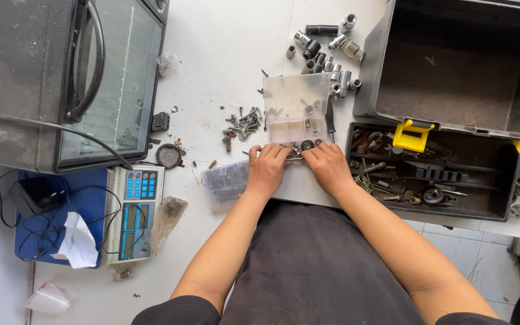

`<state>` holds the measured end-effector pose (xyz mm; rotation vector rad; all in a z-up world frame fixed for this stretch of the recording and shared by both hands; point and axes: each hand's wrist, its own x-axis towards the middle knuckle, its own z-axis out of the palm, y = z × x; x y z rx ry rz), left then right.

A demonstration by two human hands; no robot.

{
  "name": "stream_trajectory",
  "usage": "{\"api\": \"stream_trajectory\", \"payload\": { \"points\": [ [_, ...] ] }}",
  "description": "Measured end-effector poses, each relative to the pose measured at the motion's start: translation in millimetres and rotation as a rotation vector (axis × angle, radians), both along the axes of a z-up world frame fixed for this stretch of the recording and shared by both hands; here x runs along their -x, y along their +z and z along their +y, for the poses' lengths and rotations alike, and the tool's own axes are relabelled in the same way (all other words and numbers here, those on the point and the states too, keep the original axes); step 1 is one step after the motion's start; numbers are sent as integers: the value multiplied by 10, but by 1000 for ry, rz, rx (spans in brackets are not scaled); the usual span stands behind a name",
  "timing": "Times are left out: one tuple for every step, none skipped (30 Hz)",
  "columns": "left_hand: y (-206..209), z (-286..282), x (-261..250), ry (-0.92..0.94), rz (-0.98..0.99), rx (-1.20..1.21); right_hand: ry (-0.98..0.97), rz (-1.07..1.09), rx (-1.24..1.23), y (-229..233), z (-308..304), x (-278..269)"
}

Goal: Sorting and organizing screws, bolts, and other hardware into a plastic container.

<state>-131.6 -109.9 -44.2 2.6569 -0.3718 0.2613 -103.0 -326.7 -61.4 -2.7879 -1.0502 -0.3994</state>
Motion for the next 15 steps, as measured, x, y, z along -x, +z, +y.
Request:
{"api": "stream_trajectory", "payload": {
  "points": [
    [3, 6, 7, 1, 2, -2, 1, 2, -2, 23, 13, -17],
    [7, 10, 14, 12, 6, 3, 28, 21, -9, 48, 25, -34],
    [10, -5, 9, 17, 9, 11, 49, 39, -13, 80, 15, -53],
    [27, 7, 47, 13, 9, 13, 45, 39, -12, 163, -27, -51],
    [40, 16, 41, 8, 48, 10, 35, 62, -17, 248, -73, -95],
    [51, 29, 35, 2, 87, 6, 26, 86, -22, 330, -114, -139],
    [67, 29, 26, 5, 91, 8, 28, 90, -20, 328, -208, -148],
    [79, 32, 18, -4, 100, 11, 15, 77, 18, 323, -299, -155],
    [92, 43, 6, -12, 109, 11, 2, 63, 54, 314, -382, -170],
    [73, 39, 26, -8, 112, 11, 6, 66, 54, 356, -414, -147],
    [56, 37, 19, -15, 108, 6, -15, 74, 93, 401, -445, -143],
    [42, 30, 12, -21, 103, 0, -37, 82, 131, 450, -482, -139],
    [-1, 34, 16, -26, 99, 2, -42, 78, 133, 382, -448, -132],
    [-42, 33, 19, -28, 89, 12, -30, 79, 130, 314, -419, -126],
    [-84, 30, 17, -30, 78, 21, -19, 79, 127, 245, -392, -125]
  ]
}}
